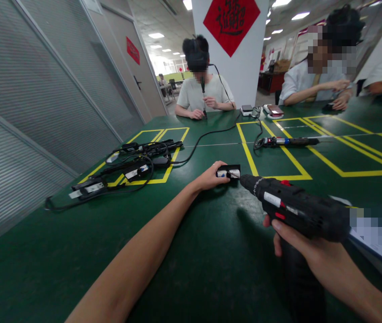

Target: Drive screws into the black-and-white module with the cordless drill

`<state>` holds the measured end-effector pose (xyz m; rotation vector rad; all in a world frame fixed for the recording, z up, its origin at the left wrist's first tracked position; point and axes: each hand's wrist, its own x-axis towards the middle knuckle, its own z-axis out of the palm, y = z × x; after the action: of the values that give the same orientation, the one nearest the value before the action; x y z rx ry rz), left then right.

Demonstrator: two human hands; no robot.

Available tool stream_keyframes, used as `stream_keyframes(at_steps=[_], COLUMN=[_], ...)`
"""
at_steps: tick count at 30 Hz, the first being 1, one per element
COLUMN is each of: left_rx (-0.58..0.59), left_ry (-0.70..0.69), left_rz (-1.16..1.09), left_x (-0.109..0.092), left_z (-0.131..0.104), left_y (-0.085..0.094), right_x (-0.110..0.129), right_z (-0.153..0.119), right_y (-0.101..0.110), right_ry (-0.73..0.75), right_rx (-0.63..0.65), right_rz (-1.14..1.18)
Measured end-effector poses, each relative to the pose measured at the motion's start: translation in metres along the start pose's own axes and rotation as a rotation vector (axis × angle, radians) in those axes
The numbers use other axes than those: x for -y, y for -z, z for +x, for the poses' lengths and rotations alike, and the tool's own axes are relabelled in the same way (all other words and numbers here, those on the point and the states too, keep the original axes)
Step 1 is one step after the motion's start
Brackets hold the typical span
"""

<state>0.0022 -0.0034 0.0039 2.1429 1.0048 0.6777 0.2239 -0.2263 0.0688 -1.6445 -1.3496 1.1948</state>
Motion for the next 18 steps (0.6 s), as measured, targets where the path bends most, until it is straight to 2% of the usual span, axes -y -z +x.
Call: stream_keyframes(at_steps=[18], left_rx=[0.003], left_ry=[-0.023], left_rz=[-0.003], left_x=[0.0019], left_z=[0.0002], left_y=[-0.0006], right_x=[0.0001], right_z=[-0.0001], right_y=[0.0017], right_ry=[-0.02], right_rx=[-0.002], right_rz=[-0.023])
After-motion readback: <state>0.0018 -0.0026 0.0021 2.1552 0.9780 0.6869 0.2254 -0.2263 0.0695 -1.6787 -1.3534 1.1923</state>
